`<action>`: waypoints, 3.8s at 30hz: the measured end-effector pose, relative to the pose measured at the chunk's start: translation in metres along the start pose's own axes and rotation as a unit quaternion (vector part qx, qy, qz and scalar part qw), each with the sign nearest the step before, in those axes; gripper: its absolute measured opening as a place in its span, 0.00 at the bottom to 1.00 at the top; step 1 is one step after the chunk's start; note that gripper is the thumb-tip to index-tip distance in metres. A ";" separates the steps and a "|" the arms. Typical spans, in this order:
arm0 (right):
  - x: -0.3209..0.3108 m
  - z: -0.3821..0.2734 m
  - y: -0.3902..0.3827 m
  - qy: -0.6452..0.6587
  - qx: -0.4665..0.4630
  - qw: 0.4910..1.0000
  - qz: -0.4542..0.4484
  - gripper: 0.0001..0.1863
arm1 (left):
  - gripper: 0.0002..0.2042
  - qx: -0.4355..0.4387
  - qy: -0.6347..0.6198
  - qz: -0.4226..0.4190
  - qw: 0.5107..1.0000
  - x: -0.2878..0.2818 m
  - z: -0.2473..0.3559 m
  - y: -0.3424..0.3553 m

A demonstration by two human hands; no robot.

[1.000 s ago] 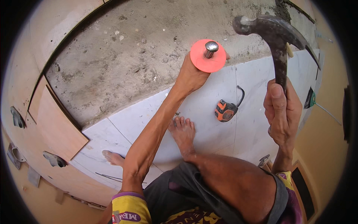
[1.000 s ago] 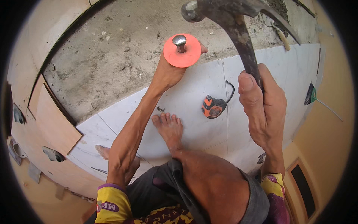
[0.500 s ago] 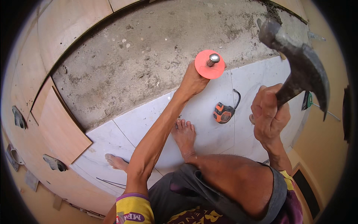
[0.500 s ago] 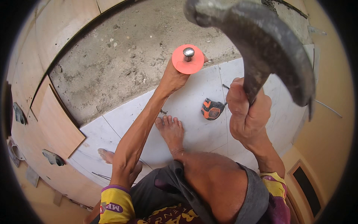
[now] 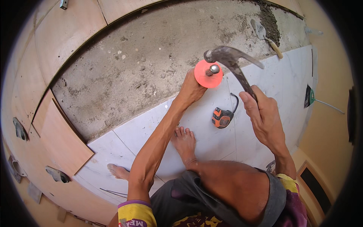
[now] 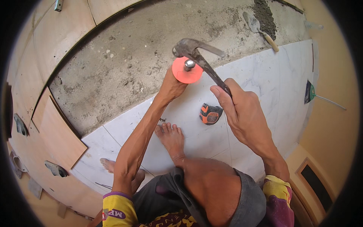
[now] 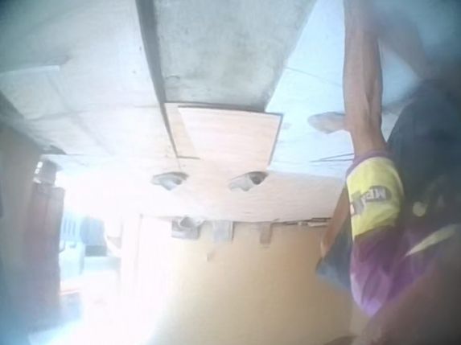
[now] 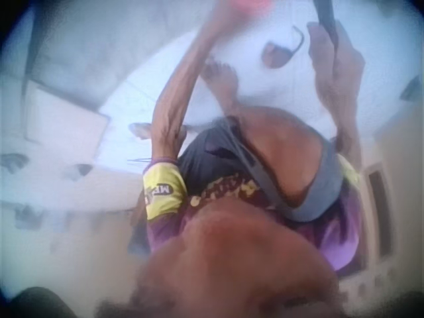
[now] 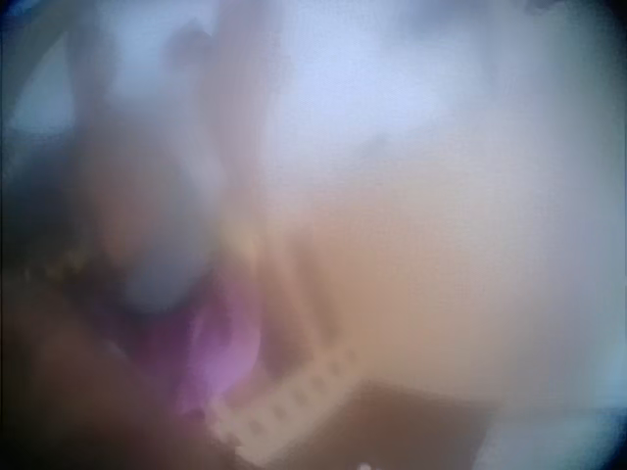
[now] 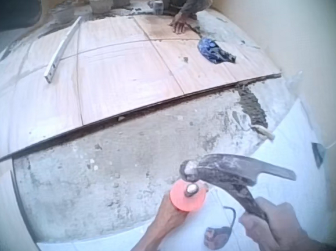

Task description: The person mixes cement with a hoe, carries a bucket of mortar, and installs floor tiles. They use a hammer and a red tile leveling tool to secure the tiles into place.

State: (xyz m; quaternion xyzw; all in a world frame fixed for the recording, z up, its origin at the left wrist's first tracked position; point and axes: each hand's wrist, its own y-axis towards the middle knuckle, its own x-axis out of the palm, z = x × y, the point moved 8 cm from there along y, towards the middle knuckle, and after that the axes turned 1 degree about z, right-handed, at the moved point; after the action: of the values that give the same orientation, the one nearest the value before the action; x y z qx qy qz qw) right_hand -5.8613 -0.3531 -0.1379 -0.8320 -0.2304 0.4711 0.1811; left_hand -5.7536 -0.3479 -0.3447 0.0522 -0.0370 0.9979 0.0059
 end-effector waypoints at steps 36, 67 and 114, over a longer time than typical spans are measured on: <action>0.025 0.054 -0.037 0.027 0.085 0.996 0.000 0.15 | 0.11 -0.030 -0.017 0.007 0.999 -0.019 0.001 -0.016; -0.006 0.047 0.039 0.134 0.070 0.988 -0.012 0.17 | 0.10 -0.136 -0.057 0.050 0.988 -0.058 -0.011 0.002; -0.125 -0.018 -0.039 -0.061 0.197 0.968 0.145 0.17 | 0.11 -0.143 -0.348 0.118 0.919 -0.035 -0.002 0.056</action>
State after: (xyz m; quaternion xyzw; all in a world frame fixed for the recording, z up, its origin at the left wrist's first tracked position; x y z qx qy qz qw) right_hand -5.9103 -0.3918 -0.0212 -0.7742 -0.0203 0.5780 0.2570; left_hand -5.7195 -0.4041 -0.3546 0.3897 -0.1851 0.8944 -0.1177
